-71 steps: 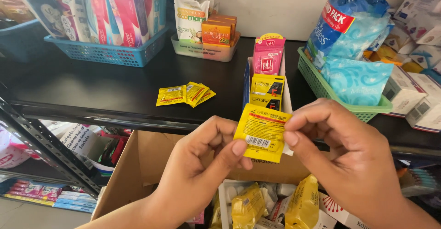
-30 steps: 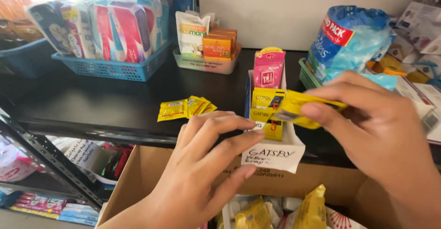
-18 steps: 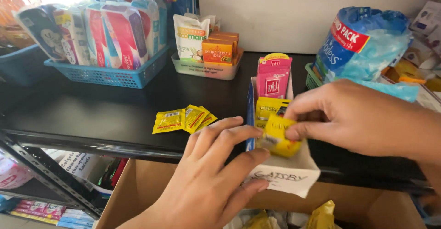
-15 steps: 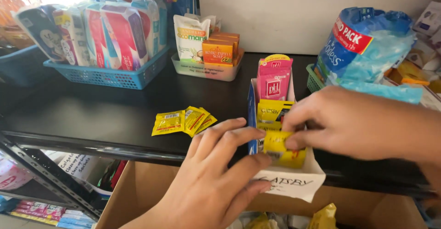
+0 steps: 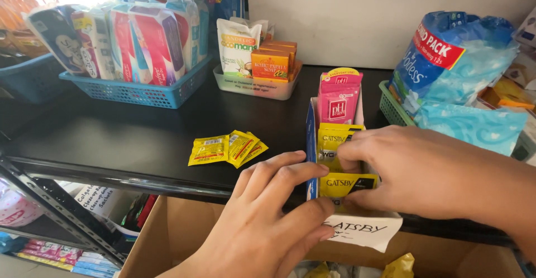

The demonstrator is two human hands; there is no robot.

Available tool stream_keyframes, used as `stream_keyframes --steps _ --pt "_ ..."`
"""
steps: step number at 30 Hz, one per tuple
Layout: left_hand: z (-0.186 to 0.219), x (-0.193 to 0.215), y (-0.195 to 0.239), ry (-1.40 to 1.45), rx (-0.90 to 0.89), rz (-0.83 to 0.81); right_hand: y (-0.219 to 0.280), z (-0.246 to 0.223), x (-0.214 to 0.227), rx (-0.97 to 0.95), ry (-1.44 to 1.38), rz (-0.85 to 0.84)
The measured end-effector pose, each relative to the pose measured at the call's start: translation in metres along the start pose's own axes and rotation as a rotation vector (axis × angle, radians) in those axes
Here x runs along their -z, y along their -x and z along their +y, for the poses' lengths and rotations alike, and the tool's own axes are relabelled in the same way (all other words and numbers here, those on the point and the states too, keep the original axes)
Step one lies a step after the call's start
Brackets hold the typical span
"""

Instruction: Organizing and stocking small sachets and packets into display boxes on a pharmacy shelf.

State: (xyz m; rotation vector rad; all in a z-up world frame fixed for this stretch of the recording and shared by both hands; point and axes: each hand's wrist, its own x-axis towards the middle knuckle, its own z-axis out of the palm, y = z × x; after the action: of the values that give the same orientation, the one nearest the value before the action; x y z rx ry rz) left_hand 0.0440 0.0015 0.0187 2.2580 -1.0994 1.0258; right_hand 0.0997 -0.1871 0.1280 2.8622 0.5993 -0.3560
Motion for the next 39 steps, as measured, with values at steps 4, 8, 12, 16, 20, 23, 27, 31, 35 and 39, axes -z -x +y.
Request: stream_keyframes --steps 4,8,12,16,20,23,27,31,35,39 --pt "0.001 0.0 0.0 0.0 0.002 -0.001 -0.003 0.004 -0.002 -0.029 0.006 -0.021" --pt "0.001 -0.001 0.0 0.006 0.002 -0.003 -0.016 0.02 -0.012 0.04 -0.014 0.076" --pt "0.001 -0.002 0.0 0.006 0.003 -0.014 -0.024 0.021 -0.009 0.118 -0.029 0.031" --pt "0.0 -0.001 0.0 -0.006 -0.01 -0.007 -0.023 0.009 -0.002 0.006 -0.033 -0.119" --pt "0.0 -0.001 0.0 0.007 -0.011 -0.007 -0.033 0.017 -0.012 0.155 -0.166 -0.058" --pt "0.0 -0.001 0.0 0.018 -0.003 -0.012 -0.04 0.024 -0.018 0.182 -0.232 -0.052" --pt "-0.002 -0.003 0.001 0.005 -0.026 0.002 -0.035 0.022 -0.012 0.173 -0.076 -0.003" --pt "-0.002 -0.001 -0.001 0.02 -0.034 -0.007 -0.052 0.047 -0.032 0.23 -0.177 0.253" --pt "-0.005 0.003 -0.004 0.074 -0.033 -0.018 -0.061 0.059 -0.041 0.206 -0.225 0.427" --pt "-0.005 0.007 -0.006 0.067 -0.021 -0.014 -0.051 0.04 -0.028 0.186 -0.214 0.424"
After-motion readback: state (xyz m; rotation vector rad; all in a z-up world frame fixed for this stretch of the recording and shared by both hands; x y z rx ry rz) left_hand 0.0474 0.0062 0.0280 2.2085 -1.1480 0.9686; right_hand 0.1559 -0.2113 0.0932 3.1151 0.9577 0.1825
